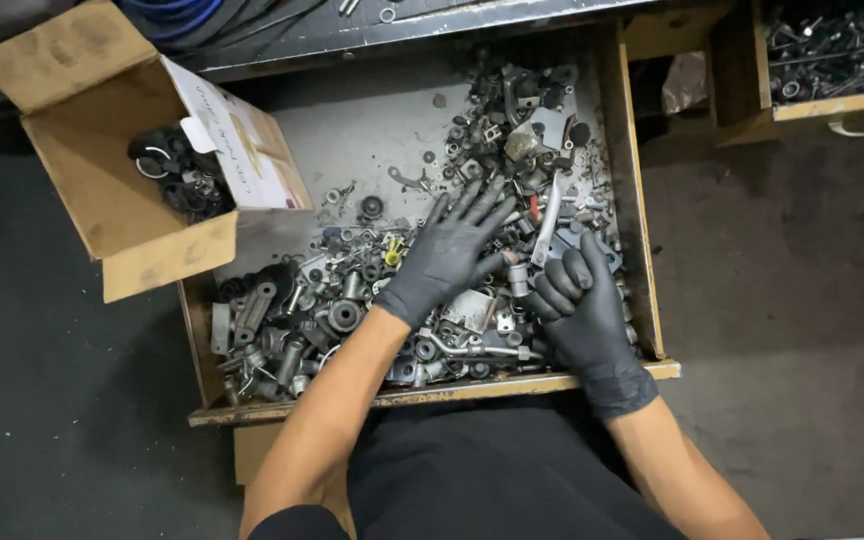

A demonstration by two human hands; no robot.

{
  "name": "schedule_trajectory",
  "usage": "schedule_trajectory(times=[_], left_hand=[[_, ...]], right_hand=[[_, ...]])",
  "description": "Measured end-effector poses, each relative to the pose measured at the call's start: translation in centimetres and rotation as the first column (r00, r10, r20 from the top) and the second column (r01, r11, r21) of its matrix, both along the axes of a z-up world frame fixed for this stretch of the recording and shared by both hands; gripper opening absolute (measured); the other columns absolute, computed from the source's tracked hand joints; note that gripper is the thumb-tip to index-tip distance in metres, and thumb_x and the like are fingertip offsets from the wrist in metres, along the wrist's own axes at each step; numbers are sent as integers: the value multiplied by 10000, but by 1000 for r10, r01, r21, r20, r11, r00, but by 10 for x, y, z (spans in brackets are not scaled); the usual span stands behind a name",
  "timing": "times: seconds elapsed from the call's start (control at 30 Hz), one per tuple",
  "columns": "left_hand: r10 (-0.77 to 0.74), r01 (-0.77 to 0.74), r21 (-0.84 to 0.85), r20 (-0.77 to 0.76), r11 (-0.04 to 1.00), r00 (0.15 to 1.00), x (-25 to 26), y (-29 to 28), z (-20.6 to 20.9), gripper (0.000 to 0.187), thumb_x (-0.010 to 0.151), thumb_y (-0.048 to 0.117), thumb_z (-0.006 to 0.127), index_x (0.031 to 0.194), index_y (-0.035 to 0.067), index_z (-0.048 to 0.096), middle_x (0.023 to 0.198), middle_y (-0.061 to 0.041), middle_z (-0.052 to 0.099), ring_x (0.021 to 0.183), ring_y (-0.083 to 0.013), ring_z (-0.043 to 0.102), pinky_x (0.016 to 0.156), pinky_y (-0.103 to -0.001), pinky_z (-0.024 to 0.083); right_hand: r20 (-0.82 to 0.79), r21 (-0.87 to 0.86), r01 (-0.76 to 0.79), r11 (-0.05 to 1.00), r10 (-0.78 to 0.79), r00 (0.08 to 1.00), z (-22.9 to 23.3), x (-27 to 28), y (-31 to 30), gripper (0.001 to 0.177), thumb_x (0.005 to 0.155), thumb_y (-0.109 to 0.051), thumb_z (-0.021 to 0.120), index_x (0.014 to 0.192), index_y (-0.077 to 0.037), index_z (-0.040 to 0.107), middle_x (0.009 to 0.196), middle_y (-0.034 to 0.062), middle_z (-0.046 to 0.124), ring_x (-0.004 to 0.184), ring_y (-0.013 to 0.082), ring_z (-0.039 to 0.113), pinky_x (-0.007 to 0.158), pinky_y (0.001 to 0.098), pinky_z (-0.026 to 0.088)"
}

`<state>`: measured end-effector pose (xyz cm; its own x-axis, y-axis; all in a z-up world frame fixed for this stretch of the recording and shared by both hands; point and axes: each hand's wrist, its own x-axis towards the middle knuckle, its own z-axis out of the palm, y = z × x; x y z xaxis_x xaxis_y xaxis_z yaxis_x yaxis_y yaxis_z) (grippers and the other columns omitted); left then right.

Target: The person sorts through a drawer filled with various metal hardware and parts, picking up items to inspect them and placing selected pieces into a cardboard box. The person handles the parts by hand, moving them around within the drawer and transferring them to the box.

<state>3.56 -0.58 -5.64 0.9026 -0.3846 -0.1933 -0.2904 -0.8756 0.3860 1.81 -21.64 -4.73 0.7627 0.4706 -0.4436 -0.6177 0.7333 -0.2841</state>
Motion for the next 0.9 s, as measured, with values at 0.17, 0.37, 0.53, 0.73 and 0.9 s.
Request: schedule_trajectory(times=[0.17,0.37,0.53,0.73,0.9], left_hand=[[96,-93,136,-16,986,995,-16,28,24,753,961,699,473,1579,275,398,1612,-68,415,1473,-356,401,1191,-629,261],[182,-188,240,46,952,982,-39,65,19,671,956,650,500,1521,287,477,1503,-132,505,1418,-385,454,1158,-640,280],[222,-265,172,233,949,947,-10,59,17,532,1002,534,520,1437,232,571,1323,-161,598,1288,-397,577,1065,-615,386],[151,-167,196,93,966,984,32,85,-15,615,970,245,606,1567,268,457,1691,-6,306,1550,-295,271,1180,-573,351],[330,-375,66,353,925,876,48,130,-62,850,794,-243,473,1591,12,329,1618,-236,373,1487,-404,384,1177,-552,380]], right_hand=[[17,21,-37,999,37,999,-13,-1,-14,591,1113,-486,378,604,-188,337,564,-109,177,443,53,160,431,226,155],[54,27,-73,997,72,996,-16,-1,-17,595,1121,-488,370,602,-198,335,555,-94,175,434,74,169,435,241,175],[62,52,-70,996,66,996,-18,-1,-17,598,1128,-481,359,608,-186,347,565,-101,191,446,72,160,430,241,171],[72,13,-53,998,52,996,-22,1,-19,569,1115,-469,388,614,-201,359,563,-103,193,446,67,165,433,242,182],[31,-123,-47,991,51,998,1,5,-7,595,1111,-420,376,552,-218,351,491,-55,208,404,87,172,401,269,109]])
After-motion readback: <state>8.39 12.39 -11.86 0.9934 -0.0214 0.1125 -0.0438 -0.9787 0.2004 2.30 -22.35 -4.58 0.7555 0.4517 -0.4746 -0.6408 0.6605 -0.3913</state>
